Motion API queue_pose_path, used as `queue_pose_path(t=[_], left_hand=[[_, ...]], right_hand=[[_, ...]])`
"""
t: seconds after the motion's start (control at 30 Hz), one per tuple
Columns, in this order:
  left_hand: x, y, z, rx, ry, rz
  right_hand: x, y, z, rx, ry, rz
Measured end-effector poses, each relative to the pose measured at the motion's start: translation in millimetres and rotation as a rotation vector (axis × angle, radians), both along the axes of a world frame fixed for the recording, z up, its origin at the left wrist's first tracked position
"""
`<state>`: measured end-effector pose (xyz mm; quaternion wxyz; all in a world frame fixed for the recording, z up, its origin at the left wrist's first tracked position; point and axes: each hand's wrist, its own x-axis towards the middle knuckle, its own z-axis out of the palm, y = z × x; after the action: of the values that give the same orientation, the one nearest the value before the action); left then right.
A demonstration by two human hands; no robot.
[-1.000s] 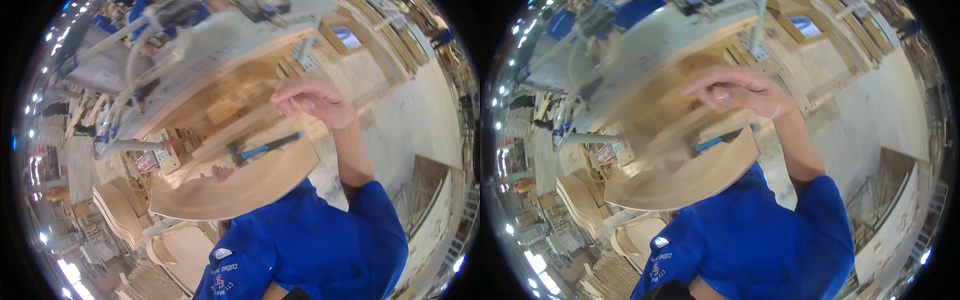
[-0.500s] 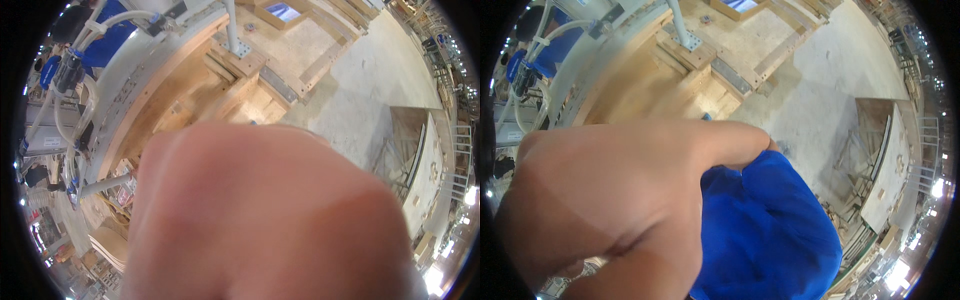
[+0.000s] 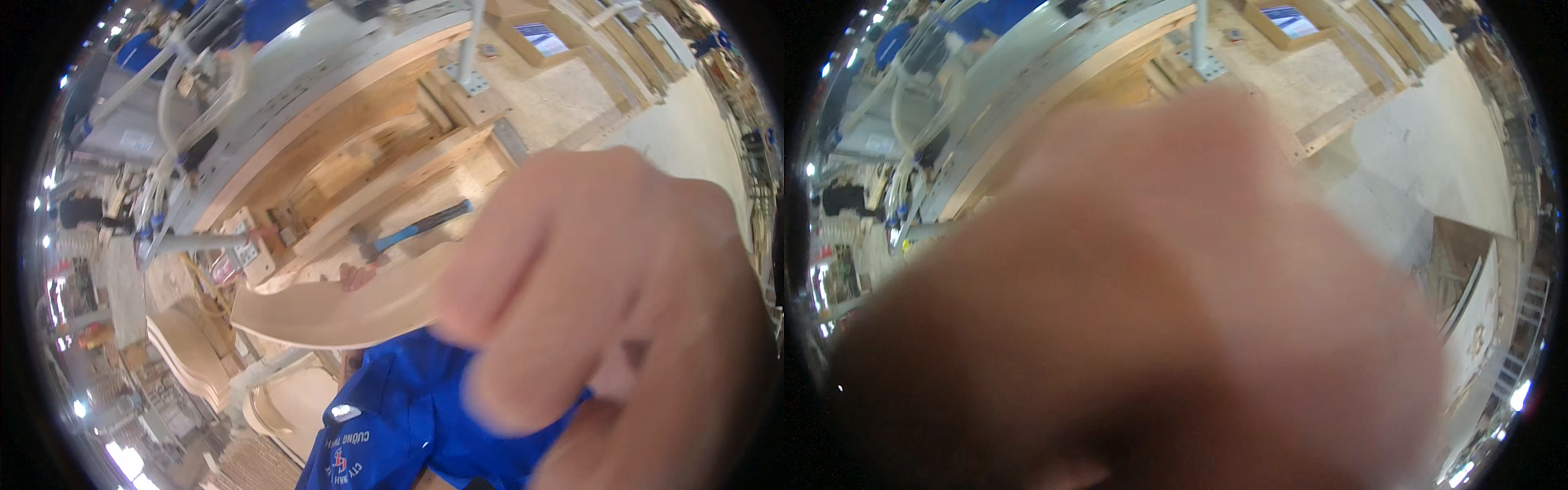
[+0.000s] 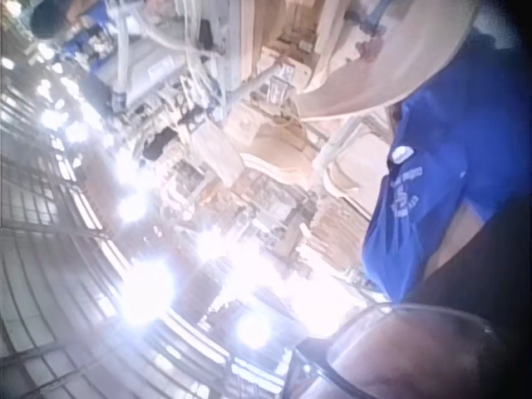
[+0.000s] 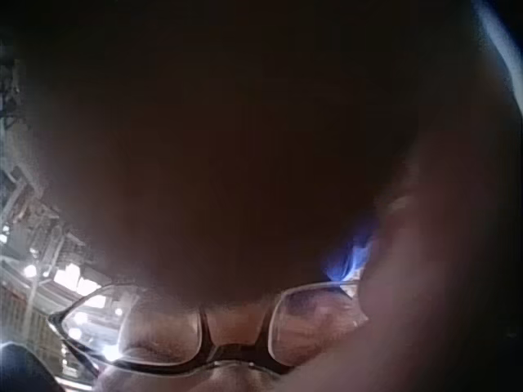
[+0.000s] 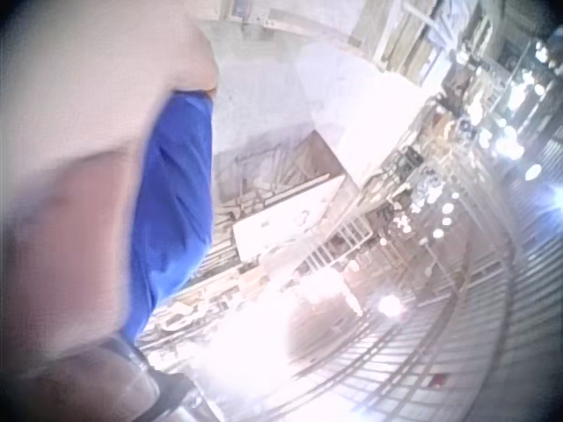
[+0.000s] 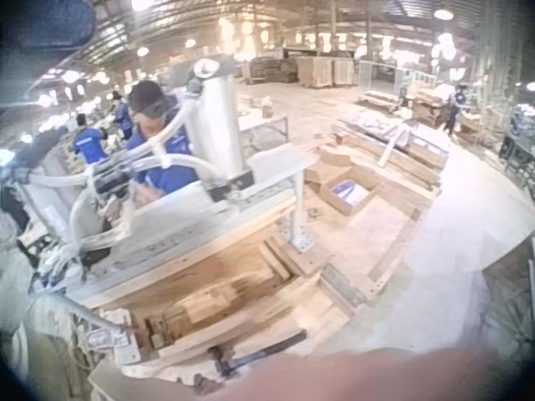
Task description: The person repeatedly places curved wooden pieces into a shaping jig, activates the machine, and uses a hammer to tap the wood into position. They remove finished pieces and stack them nearby while continuing the cycle with new pieces.
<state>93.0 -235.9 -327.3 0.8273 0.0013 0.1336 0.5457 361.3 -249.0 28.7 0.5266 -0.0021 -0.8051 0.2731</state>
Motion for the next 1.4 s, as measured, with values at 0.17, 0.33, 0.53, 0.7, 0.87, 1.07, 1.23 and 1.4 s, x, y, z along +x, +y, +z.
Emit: queue_pose_path(t=[0.17, 0.33, 0.53, 0.7, 0.87, 1.07, 1.23, 1.4], left_hand=[[3.9, 1.7, -2.7, 0.016, -0.071, 0.022], [6.8, -0.9, -14.3, 0.009, -0.159, 0.057], [16.7, 7.8, -25.0, 0.040, -0.290, 0.026], [25.4, 14.8, -31.6, 0.084, -0.338, -0.039], [37.6, 12.6, 2.9, 0.054, -0.286, -0.058], [23.0, -4.5, 78.5, -0.154, 0.366, 0.028], [21.6, -23.9, 74.5, -0.191, 0.525, -0.033], [23.9, -9.7, 74.3, -0.242, 0.523, -0.067]], right_hand=[[53.9, 4.9, -35.0, -0.194, 0.342, -0.271], [106.2, 6.4, -207.8, -0.897, 0.174, -1.220], [46.8, -47.5, -325.1, -0.999, 0.255, -0.193], [-5.6, -32.5, -283.0, -1.343, 0.229, -0.142], [5.1, -25.1, -306.7, -1.243, 0.341, 0.115], [-15.4, -37.2, -291.9, -1.531, 0.769, -0.060], [-2.5, -36.7, -283.9, -1.629, 0.778, -0.153], [-10.0, -19.3, -266.4, -1.757, 0.907, -0.228]])
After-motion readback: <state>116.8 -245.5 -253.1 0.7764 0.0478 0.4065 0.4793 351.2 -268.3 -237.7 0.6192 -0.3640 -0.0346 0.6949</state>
